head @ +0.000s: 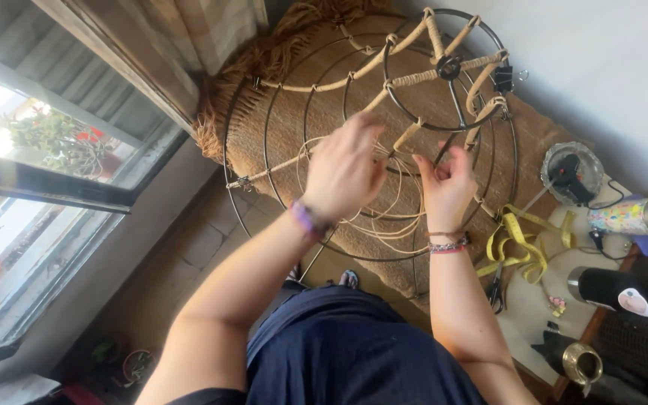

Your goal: Weaving cord around a metal furniture frame to create a decorative or functional surface.

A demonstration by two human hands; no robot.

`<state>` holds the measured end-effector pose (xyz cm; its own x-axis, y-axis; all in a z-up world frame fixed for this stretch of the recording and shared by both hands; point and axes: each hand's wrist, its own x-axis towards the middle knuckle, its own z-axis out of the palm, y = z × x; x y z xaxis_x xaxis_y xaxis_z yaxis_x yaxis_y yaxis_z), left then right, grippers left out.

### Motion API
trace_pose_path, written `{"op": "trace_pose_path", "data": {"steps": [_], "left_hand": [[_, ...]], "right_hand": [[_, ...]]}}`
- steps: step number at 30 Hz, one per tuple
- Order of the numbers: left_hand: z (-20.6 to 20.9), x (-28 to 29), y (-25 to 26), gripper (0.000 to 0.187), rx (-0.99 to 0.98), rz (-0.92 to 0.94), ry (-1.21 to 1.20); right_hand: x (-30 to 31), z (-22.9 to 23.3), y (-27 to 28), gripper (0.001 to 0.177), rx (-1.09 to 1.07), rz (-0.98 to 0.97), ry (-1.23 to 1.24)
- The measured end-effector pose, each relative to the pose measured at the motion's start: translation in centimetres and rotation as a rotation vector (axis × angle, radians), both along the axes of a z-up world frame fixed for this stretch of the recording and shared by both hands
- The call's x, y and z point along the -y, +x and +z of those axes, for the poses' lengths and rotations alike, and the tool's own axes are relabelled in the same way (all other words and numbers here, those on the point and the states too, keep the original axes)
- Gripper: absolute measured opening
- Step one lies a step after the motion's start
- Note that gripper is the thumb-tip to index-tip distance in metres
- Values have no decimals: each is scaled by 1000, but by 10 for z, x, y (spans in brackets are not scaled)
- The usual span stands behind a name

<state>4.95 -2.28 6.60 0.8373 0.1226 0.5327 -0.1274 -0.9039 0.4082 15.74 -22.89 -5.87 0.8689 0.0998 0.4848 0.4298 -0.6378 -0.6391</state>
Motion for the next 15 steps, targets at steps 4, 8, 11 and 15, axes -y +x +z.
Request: {"op": "trace_pose_path", "data": {"steps": [4, 8, 11, 15], "left_hand": [[-114, -8, 71, 19, -96, -186, 203], [-87, -44, 18, 12, 11, 4, 201], [-110, -81, -48, 14, -172, 256, 109], [-122, -93, -101, 52, -1035, 253, -7]], "right_hand": [[-2, -10, 23, 34, -13, -20, 39], [-1, -11, 27, 46, 26, -21, -16], [-5, -2, 31, 50, 16, -3, -9], [-5, 1, 33, 49, 35, 9, -20]]}}
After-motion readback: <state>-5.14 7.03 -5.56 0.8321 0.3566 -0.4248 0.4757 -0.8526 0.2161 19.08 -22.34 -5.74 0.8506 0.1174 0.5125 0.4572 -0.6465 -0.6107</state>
